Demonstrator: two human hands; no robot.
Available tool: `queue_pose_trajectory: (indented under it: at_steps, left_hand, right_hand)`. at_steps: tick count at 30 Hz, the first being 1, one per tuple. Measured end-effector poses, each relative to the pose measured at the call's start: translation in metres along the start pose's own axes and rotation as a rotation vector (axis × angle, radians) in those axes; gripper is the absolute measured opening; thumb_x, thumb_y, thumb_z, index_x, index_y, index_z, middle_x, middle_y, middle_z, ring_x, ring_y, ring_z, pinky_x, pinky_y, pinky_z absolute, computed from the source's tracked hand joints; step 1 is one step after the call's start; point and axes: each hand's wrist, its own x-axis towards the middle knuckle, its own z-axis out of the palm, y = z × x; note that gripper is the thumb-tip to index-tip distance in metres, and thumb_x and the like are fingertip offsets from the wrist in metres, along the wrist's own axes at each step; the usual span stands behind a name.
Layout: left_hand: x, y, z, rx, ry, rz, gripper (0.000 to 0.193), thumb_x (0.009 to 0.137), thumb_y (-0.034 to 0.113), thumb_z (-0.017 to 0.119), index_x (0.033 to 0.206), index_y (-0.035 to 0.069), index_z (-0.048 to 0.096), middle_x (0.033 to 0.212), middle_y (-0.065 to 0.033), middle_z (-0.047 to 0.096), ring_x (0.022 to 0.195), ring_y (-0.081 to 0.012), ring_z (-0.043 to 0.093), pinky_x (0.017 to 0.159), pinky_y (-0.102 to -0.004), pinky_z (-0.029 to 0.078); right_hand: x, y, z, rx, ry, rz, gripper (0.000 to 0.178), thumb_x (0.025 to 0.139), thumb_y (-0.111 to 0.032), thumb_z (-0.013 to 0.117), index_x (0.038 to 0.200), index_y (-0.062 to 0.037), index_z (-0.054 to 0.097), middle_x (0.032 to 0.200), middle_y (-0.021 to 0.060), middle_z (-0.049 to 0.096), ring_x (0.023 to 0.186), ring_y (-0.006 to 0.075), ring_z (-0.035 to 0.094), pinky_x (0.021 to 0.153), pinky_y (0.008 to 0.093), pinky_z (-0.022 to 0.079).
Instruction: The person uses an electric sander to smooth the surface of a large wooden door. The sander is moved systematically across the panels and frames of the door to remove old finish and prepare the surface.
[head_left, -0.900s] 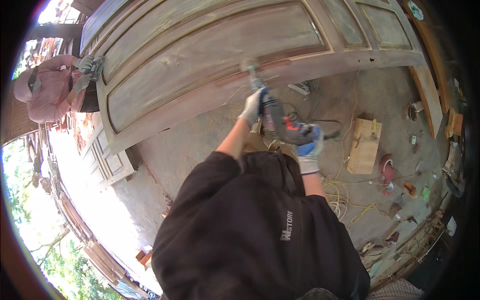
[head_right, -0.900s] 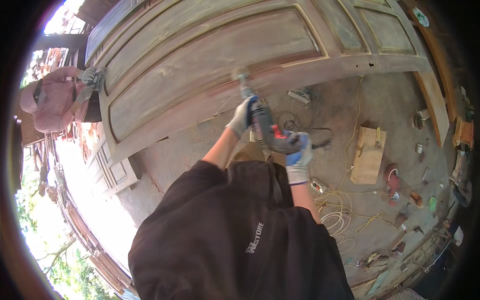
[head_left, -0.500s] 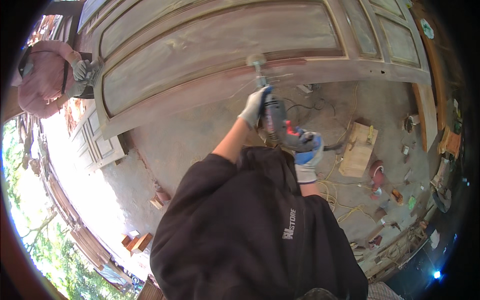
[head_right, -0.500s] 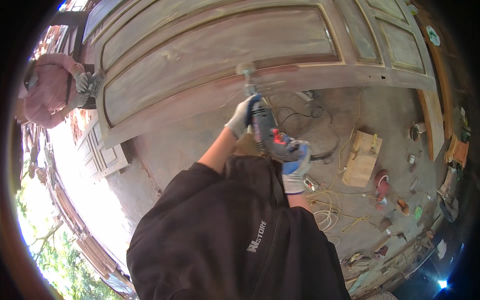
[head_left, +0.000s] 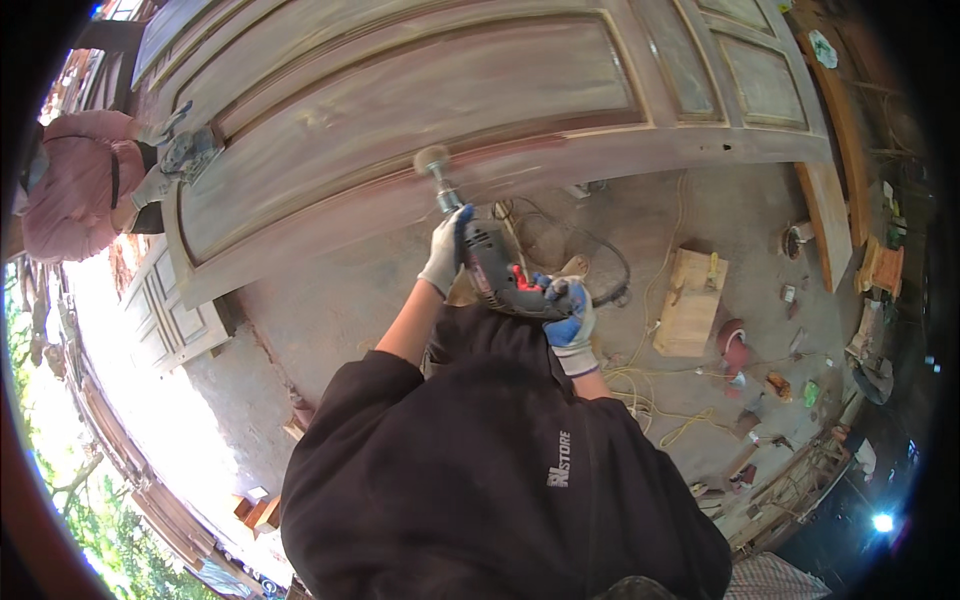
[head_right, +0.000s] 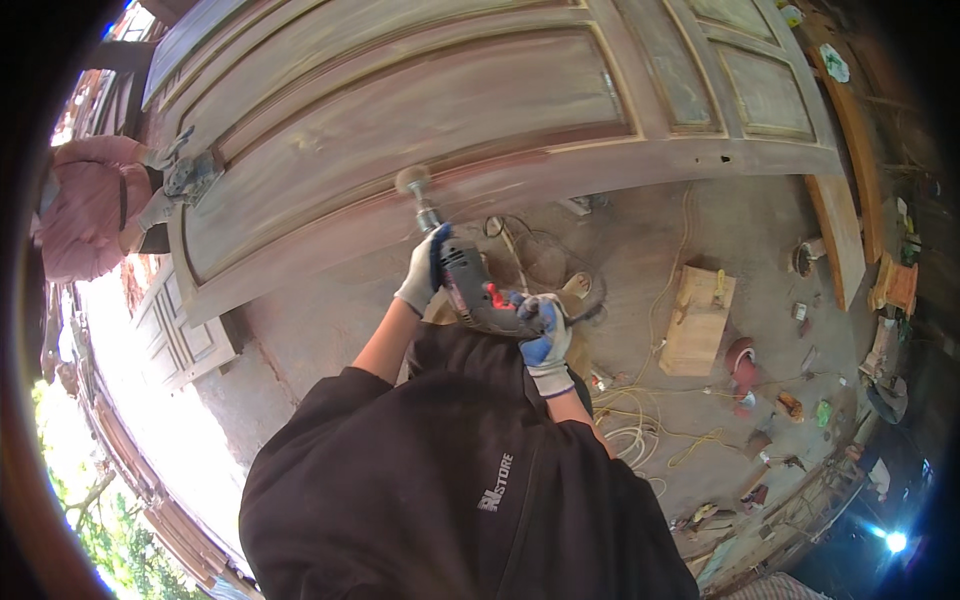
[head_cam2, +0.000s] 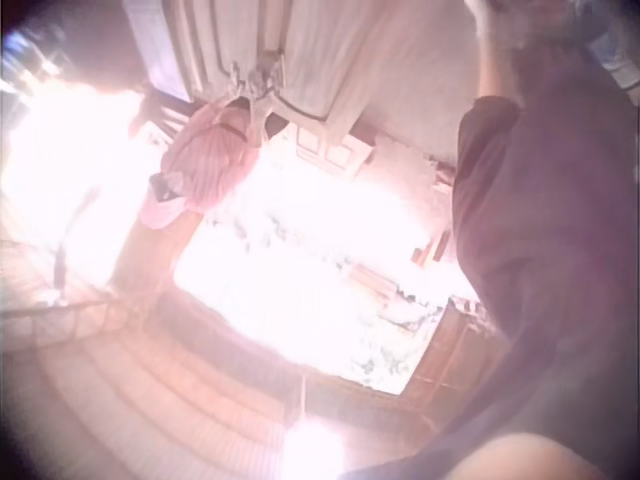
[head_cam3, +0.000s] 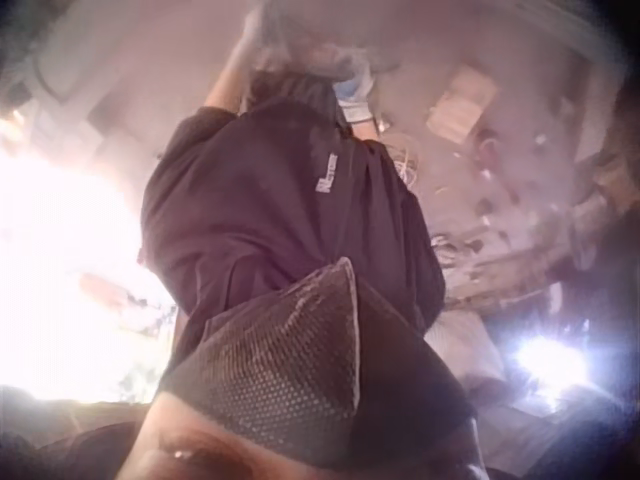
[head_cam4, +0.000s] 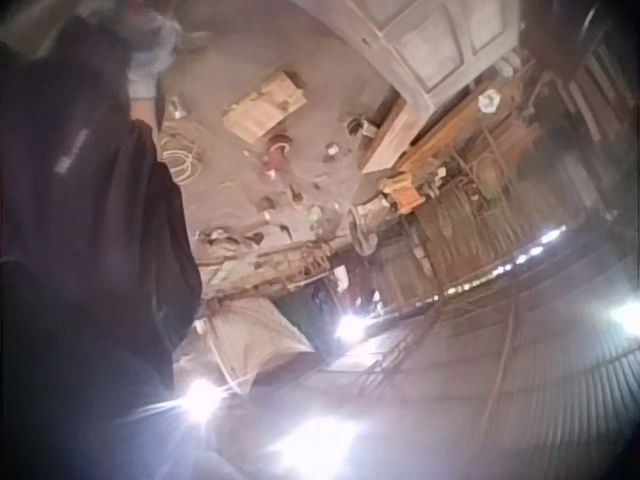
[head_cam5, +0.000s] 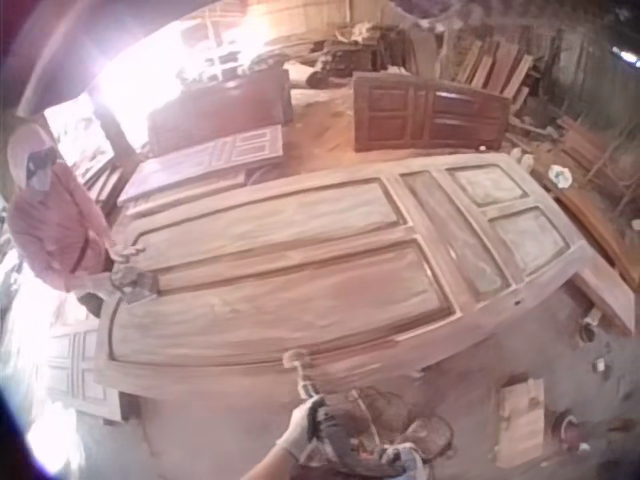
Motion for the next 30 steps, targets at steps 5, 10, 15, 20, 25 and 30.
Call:
queue_pose_trajectory:
  at_steps: [5, 10, 15, 20, 25, 30]
  left_hand:
    - [0.000, -0.054, 0.141, 0.165, -0.027, -0.021, 0.027, 0.083, 0.035, 0.068, 0.091, 0.009, 0.067, 0.074, 0.0009, 0.059, 0.064, -0.0107, 0.055, 0.061, -0.0275, 0.045]
    - [0.004, -0.104, 0.270, 0.133, -0.178, -0.041, 0.040, 0.080, 0.036, 0.071, 0.100, 0.002, 0.068, 0.087, -0.0043, 0.064, 0.073, -0.0126, 0.058, 0.068, -0.0283, 0.047]
    - [0.052, -0.140, 0.354, 0.285, -0.217, -0.035, 0.038, 0.078, 0.037, 0.072, 0.097, 0.004, 0.069, 0.084, -0.0038, 0.064, 0.071, -0.0132, 0.058, 0.068, -0.0298, 0.047]
    - [0.040, -0.140, 0.313, 0.260, -0.144, 0.051, 0.033, 0.084, 0.034, 0.068, 0.098, 0.004, 0.068, 0.085, -0.0029, 0.065, 0.072, -0.0107, 0.058, 0.068, -0.0278, 0.048]
    - [0.025, -0.115, 0.202, -0.179, -0.049, -0.092, 0.022, 0.090, 0.032, 0.058, 0.086, 0.011, 0.060, 0.070, -0.0079, 0.064, 0.058, -0.0213, 0.063, 0.055, -0.0353, 0.055]
    - [0.025, -0.117, 0.219, -0.174, 0.014, -0.083, 0.022, 0.084, 0.030, 0.068, 0.091, 0.010, 0.062, 0.071, -0.0023, 0.061, 0.056, -0.0166, 0.059, 0.054, -0.0321, 0.051]
  right_hand:
    - [0.025, -0.083, -0.083, -0.026, 0.116, -0.082, 0.032, 0.095, -0.033, 0.047, 0.079, -0.0054, 0.051, 0.075, 0.0078, 0.051, 0.085, 0.0268, 0.054, 0.098, 0.0490, 0.039]
    - [0.061, -0.177, -0.149, -0.040, 0.183, -0.136, 0.032, 0.094, -0.033, 0.047, 0.076, -0.0069, 0.051, 0.072, 0.0075, 0.051, 0.087, 0.0289, 0.056, 0.098, 0.0495, 0.040]
    - [0.094, -0.217, -0.194, 0.048, 0.225, -0.237, 0.029, 0.093, -0.032, 0.049, 0.078, -0.0076, 0.053, 0.075, 0.0067, 0.052, 0.088, 0.0262, 0.056, 0.096, 0.0471, 0.040]
    - [0.083, -0.207, -0.183, -0.016, 0.139, -0.166, 0.027, 0.094, -0.030, 0.050, 0.081, -0.0066, 0.054, 0.074, 0.0054, 0.052, 0.086, 0.0235, 0.056, 0.093, 0.0446, 0.042]
    - [0.086, -0.170, -0.147, -0.006, 0.073, 0.087, 0.023, 0.094, -0.026, 0.050, 0.081, -0.0065, 0.051, 0.075, 0.0064, 0.054, 0.079, 0.0236, 0.055, 0.093, 0.0430, 0.043]
    - [0.087, -0.173, -0.153, -0.067, -0.042, -0.012, 0.023, 0.093, -0.025, 0.051, 0.080, -0.0056, 0.051, 0.075, 0.0062, 0.054, 0.080, 0.0227, 0.056, 0.092, 0.0420, 0.043]
